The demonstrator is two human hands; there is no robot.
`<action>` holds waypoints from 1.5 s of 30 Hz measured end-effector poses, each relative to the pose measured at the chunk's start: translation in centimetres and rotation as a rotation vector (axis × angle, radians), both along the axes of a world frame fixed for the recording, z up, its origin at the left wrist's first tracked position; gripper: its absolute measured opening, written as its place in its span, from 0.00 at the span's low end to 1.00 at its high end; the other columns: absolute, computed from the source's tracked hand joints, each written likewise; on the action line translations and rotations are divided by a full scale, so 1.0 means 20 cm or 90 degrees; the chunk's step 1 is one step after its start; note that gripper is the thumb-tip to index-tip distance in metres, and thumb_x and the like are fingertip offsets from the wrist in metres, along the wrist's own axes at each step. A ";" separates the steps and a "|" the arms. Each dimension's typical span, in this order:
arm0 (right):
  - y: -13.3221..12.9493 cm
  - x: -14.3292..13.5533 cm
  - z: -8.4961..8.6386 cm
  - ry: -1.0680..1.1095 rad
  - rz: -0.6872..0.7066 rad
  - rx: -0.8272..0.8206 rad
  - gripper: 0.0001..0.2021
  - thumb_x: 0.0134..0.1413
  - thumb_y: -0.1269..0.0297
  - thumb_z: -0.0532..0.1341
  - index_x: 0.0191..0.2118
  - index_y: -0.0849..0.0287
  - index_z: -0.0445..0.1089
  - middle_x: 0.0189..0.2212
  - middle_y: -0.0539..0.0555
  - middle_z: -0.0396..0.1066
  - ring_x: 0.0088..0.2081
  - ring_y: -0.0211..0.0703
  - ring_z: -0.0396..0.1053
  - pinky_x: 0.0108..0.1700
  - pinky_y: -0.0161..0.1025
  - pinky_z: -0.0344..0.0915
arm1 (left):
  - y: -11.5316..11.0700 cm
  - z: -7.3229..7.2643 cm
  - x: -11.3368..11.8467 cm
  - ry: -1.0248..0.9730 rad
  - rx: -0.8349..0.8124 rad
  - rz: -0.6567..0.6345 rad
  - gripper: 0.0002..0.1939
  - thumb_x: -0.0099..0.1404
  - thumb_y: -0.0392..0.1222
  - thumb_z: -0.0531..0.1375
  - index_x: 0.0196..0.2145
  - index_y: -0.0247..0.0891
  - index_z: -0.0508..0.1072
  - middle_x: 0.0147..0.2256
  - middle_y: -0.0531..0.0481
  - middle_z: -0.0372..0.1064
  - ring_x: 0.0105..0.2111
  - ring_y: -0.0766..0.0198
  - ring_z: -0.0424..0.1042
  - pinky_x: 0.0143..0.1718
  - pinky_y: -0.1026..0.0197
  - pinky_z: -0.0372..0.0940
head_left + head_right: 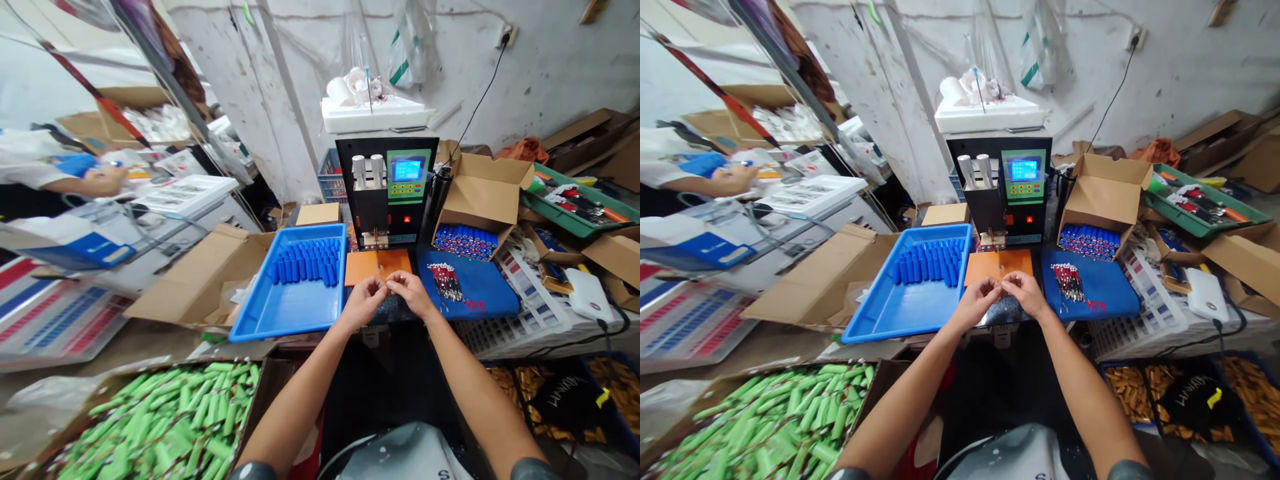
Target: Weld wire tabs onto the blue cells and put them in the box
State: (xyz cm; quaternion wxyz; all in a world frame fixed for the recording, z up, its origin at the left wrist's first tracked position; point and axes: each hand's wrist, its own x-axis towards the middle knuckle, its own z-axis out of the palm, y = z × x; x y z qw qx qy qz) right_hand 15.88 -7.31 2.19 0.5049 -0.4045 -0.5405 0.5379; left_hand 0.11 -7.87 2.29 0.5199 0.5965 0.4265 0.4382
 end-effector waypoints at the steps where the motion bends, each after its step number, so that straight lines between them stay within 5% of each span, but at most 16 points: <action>1: 0.00 -0.01 0.00 -0.005 0.006 0.004 0.14 0.46 0.53 0.66 0.29 0.59 0.70 0.24 0.49 0.68 0.28 0.39 0.65 0.34 0.37 0.63 | 0.00 0.00 -0.01 0.015 -0.001 -0.003 0.13 0.60 0.48 0.61 0.27 0.35 0.66 0.22 0.55 0.63 0.24 0.70 0.62 0.28 0.66 0.56; 8: 0.00 -0.06 -0.03 0.004 0.046 -0.013 0.14 0.46 0.53 0.66 0.28 0.59 0.70 0.23 0.49 0.69 0.27 0.39 0.66 0.33 0.37 0.62 | -0.02 0.04 -0.05 0.034 -0.014 0.022 0.12 0.58 0.46 0.61 0.26 0.36 0.64 0.22 0.55 0.63 0.23 0.70 0.62 0.27 0.66 0.56; 12: 0.02 -0.08 -0.04 -0.003 0.001 0.002 0.15 0.47 0.51 0.66 0.28 0.60 0.69 0.22 0.50 0.69 0.26 0.40 0.66 0.33 0.37 0.63 | 0.03 0.03 -0.18 0.089 0.032 0.077 0.13 0.60 0.50 0.60 0.30 0.36 0.69 0.26 0.51 0.69 0.27 0.66 0.67 0.31 0.63 0.60; 16: 0.07 -0.02 -0.08 -0.015 -0.129 0.044 0.16 0.48 0.50 0.65 0.28 0.59 0.69 0.23 0.51 0.70 0.27 0.41 0.67 0.34 0.39 0.65 | 0.17 0.00 -0.44 0.396 0.091 0.356 0.11 0.61 0.49 0.59 0.30 0.38 0.68 0.30 0.48 0.71 0.32 0.60 0.70 0.35 0.61 0.60; 20: 0.17 0.04 -0.13 -0.026 -0.205 0.079 0.16 0.47 0.50 0.65 0.29 0.59 0.70 0.26 0.54 0.73 0.30 0.43 0.70 0.36 0.40 0.67 | 0.30 -0.08 -0.59 0.633 -0.027 0.361 0.11 0.58 0.46 0.62 0.33 0.39 0.66 0.33 0.45 0.72 0.35 0.54 0.72 0.33 0.61 0.58; 27: 0.23 0.04 -0.18 -0.030 -0.218 0.086 0.15 0.48 0.50 0.64 0.29 0.59 0.70 0.28 0.56 0.74 0.32 0.46 0.71 0.38 0.42 0.67 | 0.37 -0.18 -0.60 0.589 -0.053 0.370 0.15 0.55 0.45 0.66 0.32 0.39 0.64 0.31 0.49 0.71 0.32 0.59 0.71 0.32 0.63 0.58; 33: 0.22 0.04 -0.17 -0.055 -0.213 0.088 0.12 0.49 0.54 0.63 0.28 0.59 0.69 0.27 0.55 0.73 0.30 0.45 0.70 0.36 0.40 0.65 | 0.29 -0.09 -0.58 0.519 0.081 0.467 0.09 0.60 0.43 0.59 0.39 0.38 0.68 0.28 0.51 0.68 0.29 0.61 0.68 0.32 0.62 0.59; 36: 0.22 0.04 -0.16 -0.054 -0.217 0.079 0.13 0.48 0.53 0.63 0.28 0.59 0.69 0.26 0.54 0.72 0.30 0.44 0.69 0.35 0.40 0.64 | 0.25 -0.01 -0.47 0.399 0.141 0.420 0.12 0.59 0.46 0.59 0.39 0.38 0.70 0.25 0.54 0.66 0.26 0.64 0.66 0.30 0.64 0.59; 39: 0.22 0.04 -0.16 -0.020 -0.220 0.055 0.13 0.46 0.53 0.63 0.28 0.59 0.69 0.26 0.54 0.72 0.30 0.44 0.70 0.35 0.40 0.65 | 0.26 0.03 -0.33 0.278 0.136 0.289 0.13 0.59 0.48 0.60 0.37 0.36 0.71 0.24 0.55 0.65 0.24 0.67 0.63 0.28 0.65 0.59; 45: 0.26 0.04 -0.17 0.065 -0.205 -0.009 0.13 0.46 0.53 0.63 0.29 0.58 0.68 0.24 0.52 0.71 0.29 0.44 0.72 0.35 0.39 0.67 | 0.38 0.00 -0.09 0.231 0.151 0.101 0.12 0.57 0.44 0.62 0.37 0.36 0.73 0.27 0.52 0.68 0.28 0.66 0.66 0.31 0.64 0.61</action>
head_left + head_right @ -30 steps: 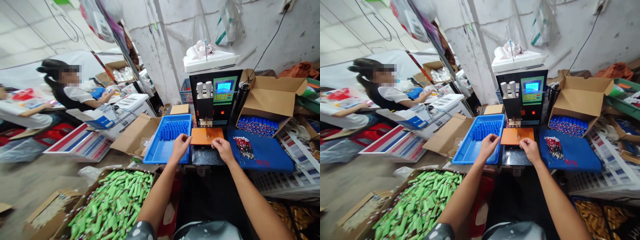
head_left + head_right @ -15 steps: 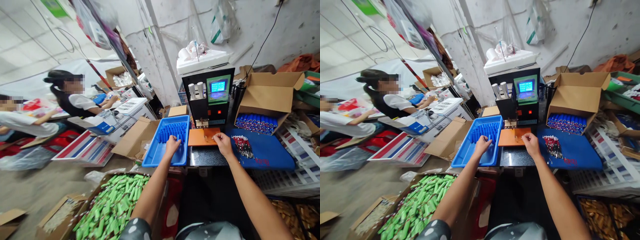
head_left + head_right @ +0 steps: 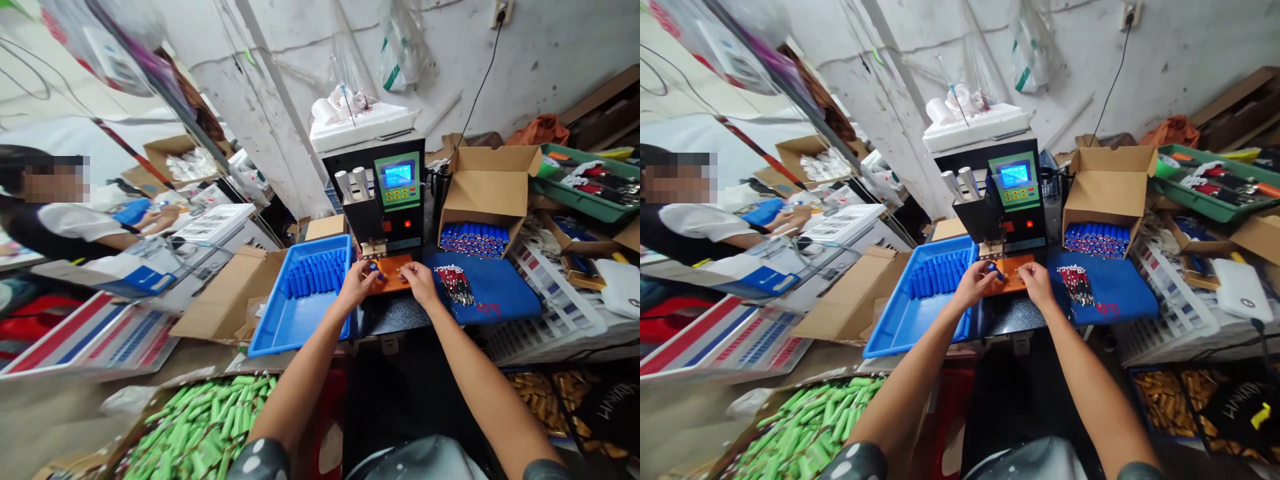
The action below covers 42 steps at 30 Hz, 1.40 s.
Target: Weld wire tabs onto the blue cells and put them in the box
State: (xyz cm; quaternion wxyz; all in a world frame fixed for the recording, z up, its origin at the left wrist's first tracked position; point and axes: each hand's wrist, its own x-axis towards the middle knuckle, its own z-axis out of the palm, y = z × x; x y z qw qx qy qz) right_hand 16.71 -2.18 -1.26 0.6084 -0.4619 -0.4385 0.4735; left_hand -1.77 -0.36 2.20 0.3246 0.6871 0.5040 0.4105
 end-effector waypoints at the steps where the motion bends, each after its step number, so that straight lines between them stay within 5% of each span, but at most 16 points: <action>1: 0.00 0.00 0.00 0.011 -0.003 -0.004 0.13 0.45 0.53 0.63 0.29 0.58 0.68 0.24 0.52 0.71 0.29 0.44 0.72 0.34 0.39 0.67 | 0.01 -0.01 0.03 -0.008 -0.009 -0.023 0.13 0.57 0.44 0.61 0.38 0.35 0.73 0.28 0.51 0.68 0.29 0.65 0.67 0.32 0.64 0.62; 5: 0.01 -0.01 0.01 0.019 -0.014 -0.015 0.12 0.44 0.54 0.64 0.29 0.58 0.68 0.24 0.52 0.71 0.28 0.43 0.72 0.33 0.39 0.68 | 0.04 -0.04 0.08 -0.059 -0.036 -0.073 0.13 0.59 0.45 0.60 0.39 0.34 0.71 0.32 0.48 0.72 0.32 0.63 0.70 0.36 0.61 0.65; 17: 0.11 -0.10 0.14 0.009 0.035 -0.054 0.10 0.40 0.57 0.63 0.23 0.59 0.68 0.23 0.51 0.71 0.27 0.41 0.70 0.31 0.37 0.68 | 0.01 -0.11 0.09 -0.173 -0.046 -0.039 0.15 0.58 0.45 0.62 0.40 0.34 0.72 0.32 0.48 0.74 0.33 0.61 0.73 0.40 0.58 0.69; 25: 0.19 -0.15 0.08 -0.077 0.044 0.004 0.09 0.45 0.58 0.61 0.24 0.59 0.70 0.22 0.51 0.71 0.27 0.42 0.70 0.31 0.37 0.67 | 0.01 -0.12 0.10 -0.239 -0.040 -0.078 0.19 0.60 0.45 0.61 0.47 0.34 0.72 0.44 0.43 0.75 0.44 0.57 0.74 0.51 0.54 0.66; 42: 0.20 -0.18 0.08 -0.139 0.036 -0.005 0.09 0.48 0.59 0.62 0.27 0.59 0.73 0.26 0.53 0.75 0.31 0.46 0.73 0.33 0.38 0.69 | 0.02 -0.14 0.09 -0.228 -0.037 -0.060 0.20 0.60 0.45 0.61 0.49 0.35 0.72 0.46 0.43 0.75 0.46 0.57 0.74 0.51 0.54 0.66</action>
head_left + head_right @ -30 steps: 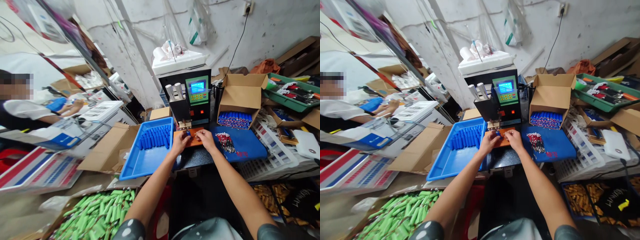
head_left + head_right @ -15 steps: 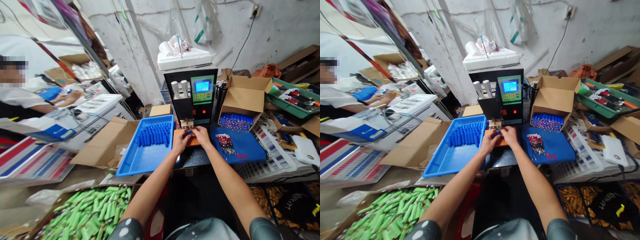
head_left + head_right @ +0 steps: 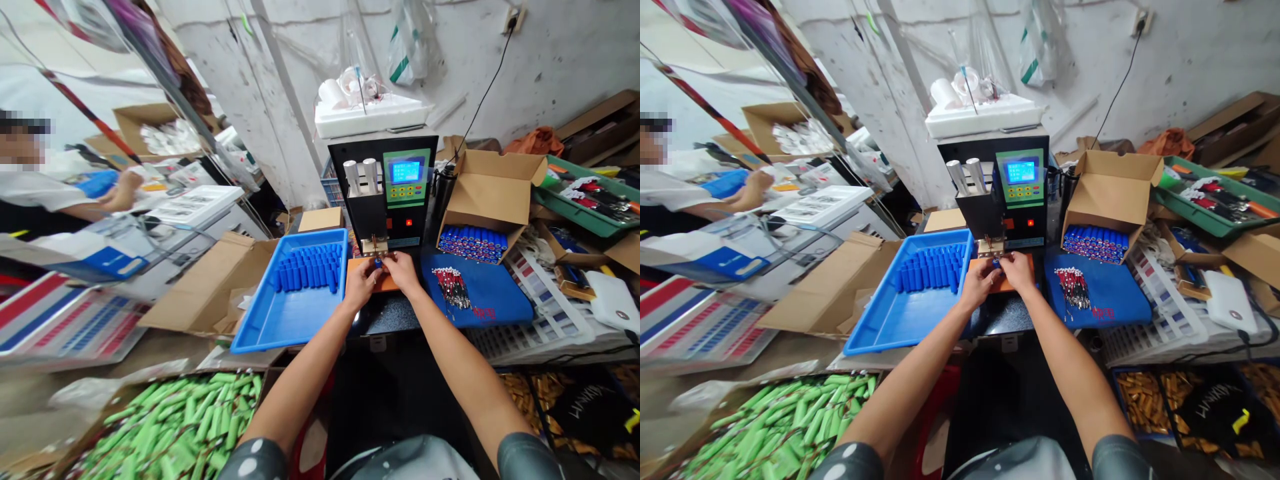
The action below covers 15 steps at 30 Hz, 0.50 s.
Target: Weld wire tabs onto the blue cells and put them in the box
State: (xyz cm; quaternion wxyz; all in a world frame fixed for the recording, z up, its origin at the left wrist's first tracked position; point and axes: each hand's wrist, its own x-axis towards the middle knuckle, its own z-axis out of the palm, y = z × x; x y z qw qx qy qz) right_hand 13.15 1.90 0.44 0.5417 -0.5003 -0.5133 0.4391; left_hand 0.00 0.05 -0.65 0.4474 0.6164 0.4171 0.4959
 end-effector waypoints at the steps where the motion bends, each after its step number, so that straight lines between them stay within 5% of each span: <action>1: 0.00 0.00 0.00 0.000 0.000 -0.001 0.09 0.48 0.59 0.62 0.27 0.59 0.73 0.26 0.54 0.76 0.31 0.46 0.73 0.34 0.38 0.69 | 0.00 0.00 0.00 -0.002 -0.004 0.000 0.21 0.60 0.45 0.61 0.50 0.35 0.72 0.46 0.43 0.75 0.46 0.57 0.74 0.51 0.54 0.67; 15: 0.02 -0.01 -0.02 -0.004 -0.015 0.018 0.08 0.47 0.59 0.63 0.26 0.59 0.73 0.25 0.54 0.75 0.30 0.47 0.73 0.34 0.40 0.69 | 0.00 0.00 0.00 -0.016 0.003 -0.013 0.20 0.61 0.43 0.61 0.50 0.34 0.72 0.45 0.43 0.75 0.44 0.57 0.74 0.50 0.54 0.67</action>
